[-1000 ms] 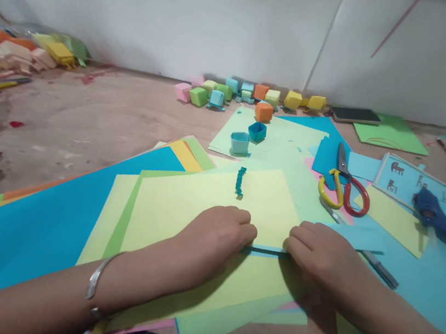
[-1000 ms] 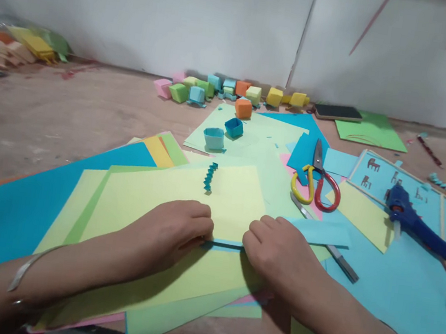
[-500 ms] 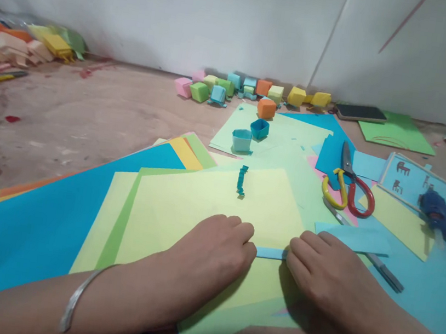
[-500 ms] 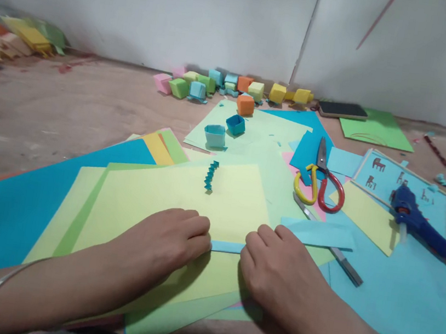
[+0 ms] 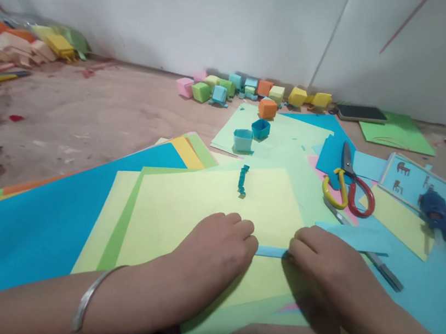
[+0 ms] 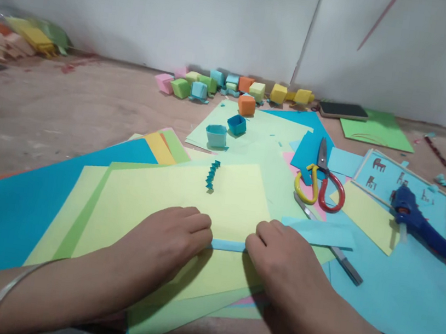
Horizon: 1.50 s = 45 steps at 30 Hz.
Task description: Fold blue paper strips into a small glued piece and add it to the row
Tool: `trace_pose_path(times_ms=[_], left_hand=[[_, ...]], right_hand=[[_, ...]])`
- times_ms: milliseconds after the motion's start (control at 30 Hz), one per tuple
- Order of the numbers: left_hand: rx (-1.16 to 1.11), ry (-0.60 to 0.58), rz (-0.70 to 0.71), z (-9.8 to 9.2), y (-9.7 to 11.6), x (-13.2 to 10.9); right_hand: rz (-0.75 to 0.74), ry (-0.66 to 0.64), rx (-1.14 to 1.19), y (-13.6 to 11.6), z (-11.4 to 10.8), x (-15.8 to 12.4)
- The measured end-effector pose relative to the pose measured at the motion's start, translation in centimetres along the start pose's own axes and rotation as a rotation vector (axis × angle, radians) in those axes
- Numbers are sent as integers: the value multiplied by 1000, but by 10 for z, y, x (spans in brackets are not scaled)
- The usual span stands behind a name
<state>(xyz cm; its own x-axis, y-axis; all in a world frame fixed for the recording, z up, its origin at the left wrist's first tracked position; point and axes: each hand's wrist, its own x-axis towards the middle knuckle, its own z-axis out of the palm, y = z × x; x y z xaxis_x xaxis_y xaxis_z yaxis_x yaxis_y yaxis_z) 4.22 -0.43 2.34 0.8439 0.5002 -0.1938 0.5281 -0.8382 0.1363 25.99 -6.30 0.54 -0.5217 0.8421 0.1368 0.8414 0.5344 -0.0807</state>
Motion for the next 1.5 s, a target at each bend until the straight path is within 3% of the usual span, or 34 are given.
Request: trace_pose_path(times_ms=[100,200,467,600,800,1067,1233,1500], left_hand=[[-135,106,-47,8,-6,-2],[-216,112,-49,11,-10,-2],[-40,173,-73,0,-14,-1],[-60,256,-27,-1,-18,-2],[28,213,-68,3,-16,3],[29,276,46,7,-12,6],[62,390,96,9,-9,8],[114,389,134,13,5,8]], right_hand=[[83,-86,77,2,1,3],[102,-127,155,4,1,5],[15,75,-78,7,-11,5],[7,93,-49,6,-18,3],[-24,206,-55,6,-17,5],[-59,347,62,6,-13,7],[-55,344,98,4,-13,9],[-161,264,-35,-13,3,14]])
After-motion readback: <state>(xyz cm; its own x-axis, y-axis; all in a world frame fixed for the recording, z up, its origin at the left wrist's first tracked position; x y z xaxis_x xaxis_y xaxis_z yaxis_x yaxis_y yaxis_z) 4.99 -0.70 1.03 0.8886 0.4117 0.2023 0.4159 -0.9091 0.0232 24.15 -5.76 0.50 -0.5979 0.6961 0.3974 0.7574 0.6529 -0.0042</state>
